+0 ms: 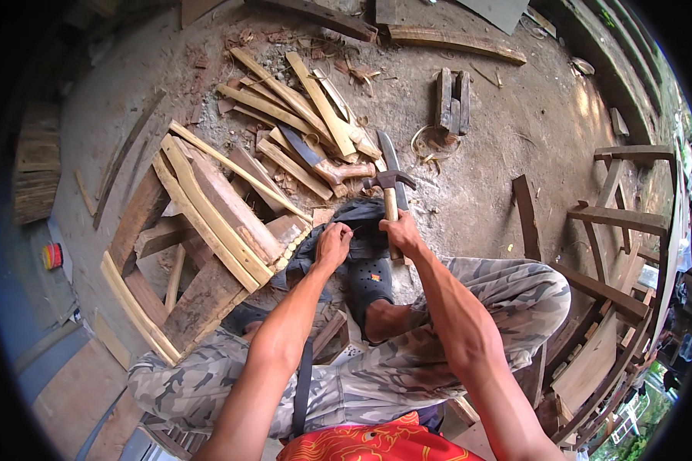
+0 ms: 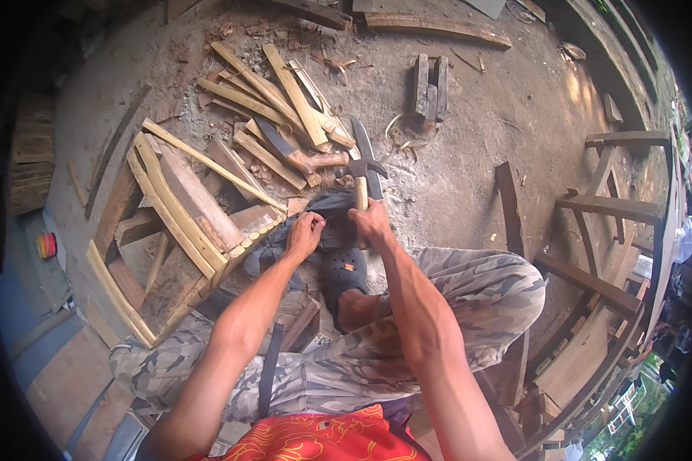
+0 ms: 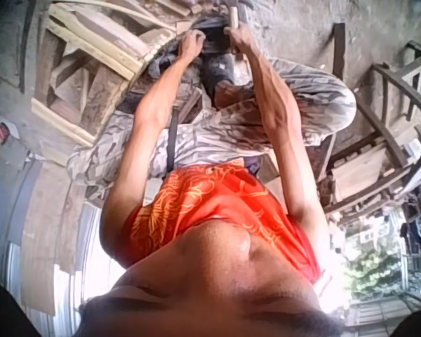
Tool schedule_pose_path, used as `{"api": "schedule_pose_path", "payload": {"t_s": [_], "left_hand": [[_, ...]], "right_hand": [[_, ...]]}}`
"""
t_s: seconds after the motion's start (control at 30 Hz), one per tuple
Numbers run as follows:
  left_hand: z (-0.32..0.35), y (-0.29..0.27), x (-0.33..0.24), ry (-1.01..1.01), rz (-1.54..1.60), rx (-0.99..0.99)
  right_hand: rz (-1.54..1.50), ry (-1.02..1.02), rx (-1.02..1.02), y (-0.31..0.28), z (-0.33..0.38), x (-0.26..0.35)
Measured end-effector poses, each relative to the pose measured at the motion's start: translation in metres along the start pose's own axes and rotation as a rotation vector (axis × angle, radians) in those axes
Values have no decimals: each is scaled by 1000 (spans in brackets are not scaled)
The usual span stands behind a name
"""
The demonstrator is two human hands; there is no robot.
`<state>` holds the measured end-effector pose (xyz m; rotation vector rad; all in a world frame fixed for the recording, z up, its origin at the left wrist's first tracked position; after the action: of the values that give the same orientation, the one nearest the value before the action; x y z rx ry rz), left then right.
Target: The person sits on the floor and uses a knife to carve and shape small wooden slats. They then use a hammer to drive nails into the pieces, assembling them into a small wooden structure.
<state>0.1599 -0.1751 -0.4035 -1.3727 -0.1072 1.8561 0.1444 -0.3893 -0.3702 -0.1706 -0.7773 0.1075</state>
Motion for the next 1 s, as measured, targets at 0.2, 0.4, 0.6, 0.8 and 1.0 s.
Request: {"api": "schedule_pose_path", "payload": {"t_s": [0.2,0.4,0.6,0.8,1.0], "left_hand": [[2,8,10,-166,346,153],[3,9,6,-270,898,303],[5,3,-12,-303,1028,336],[4,8,-13,-291,885,338],[7,10,-7,-246,648,371]], "right_hand": [[-215,75,115,6,-12,-17],[-348,113,198,15,-8,-14],[-276,89,311,27,-5,-4],[-243,114,293,29,0,2],[-246,156,213,21,4,1]]}}
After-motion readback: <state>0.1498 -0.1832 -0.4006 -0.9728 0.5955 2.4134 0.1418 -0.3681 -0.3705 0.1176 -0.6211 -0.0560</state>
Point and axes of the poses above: each hand's wrist, its own z-axis away from the middle knuckle, its own y-axis out of the palm, x = y × z, the point moved 4 cm from there along -z, towards the middle knuckle, and after that the axes turned 7 degrees about x, right-handed, at the moved point
